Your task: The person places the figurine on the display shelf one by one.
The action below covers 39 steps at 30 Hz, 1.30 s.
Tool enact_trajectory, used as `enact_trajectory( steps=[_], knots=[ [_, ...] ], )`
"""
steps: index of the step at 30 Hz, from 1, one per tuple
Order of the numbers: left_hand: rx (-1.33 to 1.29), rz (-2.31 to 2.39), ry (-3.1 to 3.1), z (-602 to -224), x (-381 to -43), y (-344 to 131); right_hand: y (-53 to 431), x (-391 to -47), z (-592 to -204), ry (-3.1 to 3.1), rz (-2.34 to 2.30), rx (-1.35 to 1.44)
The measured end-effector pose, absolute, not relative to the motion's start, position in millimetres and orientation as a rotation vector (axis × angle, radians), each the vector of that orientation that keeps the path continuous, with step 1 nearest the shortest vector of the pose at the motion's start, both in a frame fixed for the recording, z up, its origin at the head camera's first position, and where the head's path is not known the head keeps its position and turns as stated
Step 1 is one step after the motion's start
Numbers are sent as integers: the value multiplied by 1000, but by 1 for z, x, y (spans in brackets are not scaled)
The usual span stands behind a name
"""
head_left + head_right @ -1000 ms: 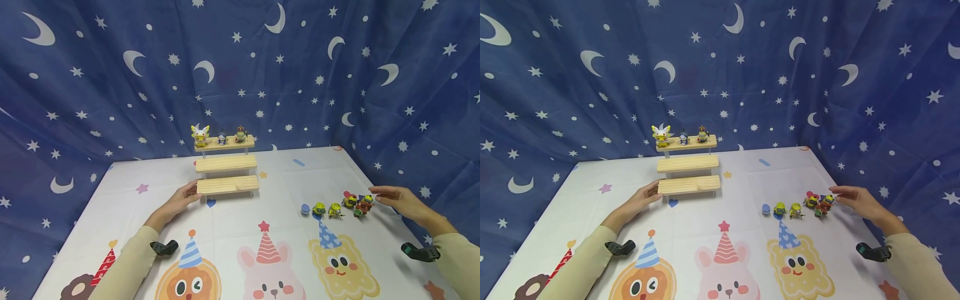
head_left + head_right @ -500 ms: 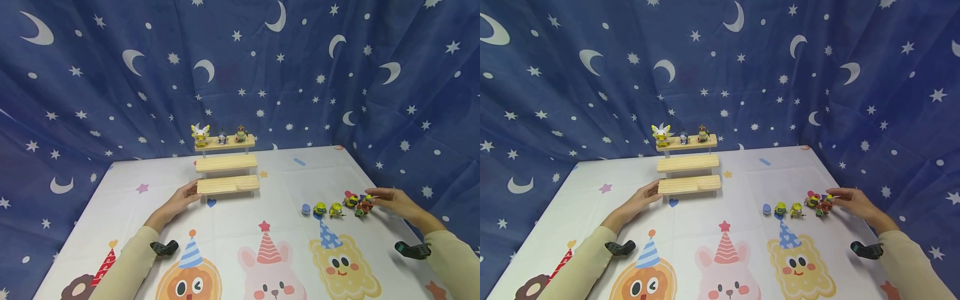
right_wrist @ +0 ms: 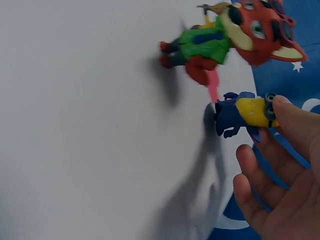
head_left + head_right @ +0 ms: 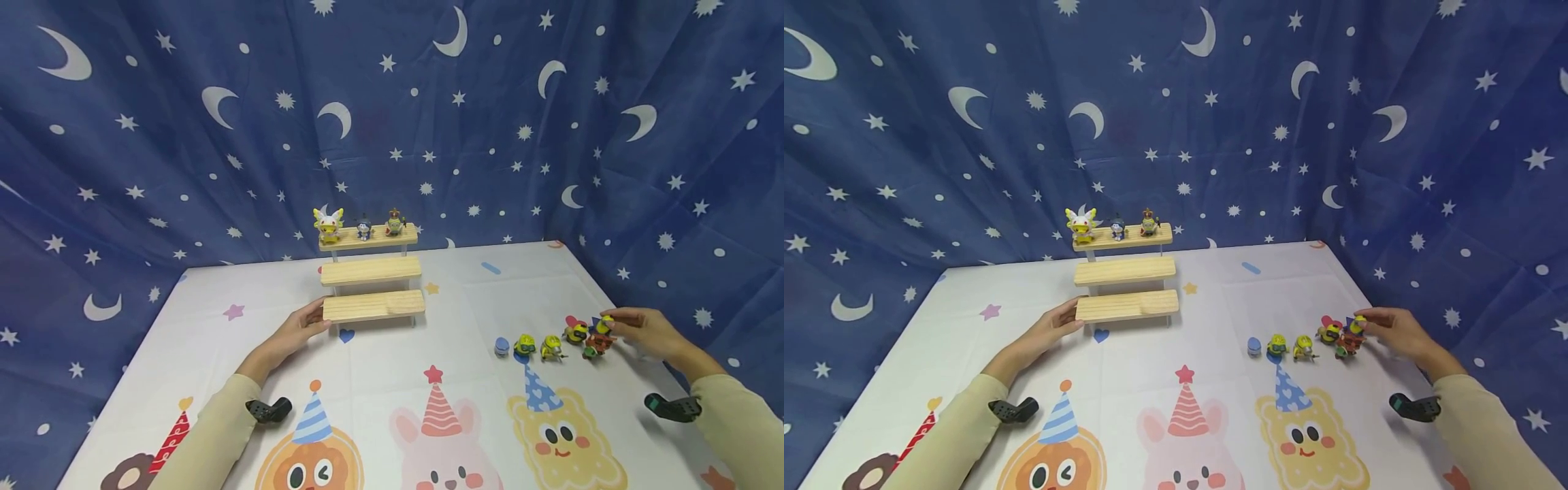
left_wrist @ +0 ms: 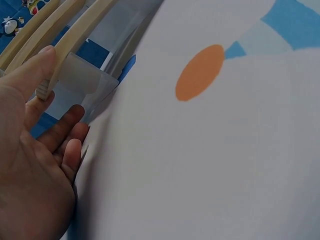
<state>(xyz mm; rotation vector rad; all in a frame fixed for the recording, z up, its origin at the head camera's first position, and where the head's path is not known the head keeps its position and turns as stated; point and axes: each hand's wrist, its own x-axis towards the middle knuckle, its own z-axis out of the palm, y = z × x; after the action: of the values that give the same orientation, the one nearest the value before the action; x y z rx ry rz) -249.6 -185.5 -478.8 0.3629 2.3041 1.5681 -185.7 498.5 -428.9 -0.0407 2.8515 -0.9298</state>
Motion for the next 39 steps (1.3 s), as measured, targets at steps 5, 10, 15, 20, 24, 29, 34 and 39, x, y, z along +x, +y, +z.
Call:
enact_trajectory(
  steps=[5,10,15,20,24,29,34,39],
  knots=[
    [356,1576,2309,-479,-249,-189,499,-197,-409,2876,-955,-52],
    [366,1581,2303,-477,-249,-189,491,-205,-387,2893,-983,-40],
    [377,1584,2298,-477,-252,-186,479,-207,-370,2922,-980,-53],
    [343,1564,2306,-477,-253,-183,466,-208,-359,2939,-1000,-85],
    [331,1563,2307,-478,-252,-181,453,-208,-352,2947,-1029,-137],
    [328,1578,2302,-478,-250,-182,434,-210,-348,3009,-997,-253],
    [315,1594,2294,-478,-247,-185,408,-215,-347,3013,-1047,-364],
    [316,1599,2294,-478,-246,-184,383,-222,-348,2957,-1143,-434]
  ],
)
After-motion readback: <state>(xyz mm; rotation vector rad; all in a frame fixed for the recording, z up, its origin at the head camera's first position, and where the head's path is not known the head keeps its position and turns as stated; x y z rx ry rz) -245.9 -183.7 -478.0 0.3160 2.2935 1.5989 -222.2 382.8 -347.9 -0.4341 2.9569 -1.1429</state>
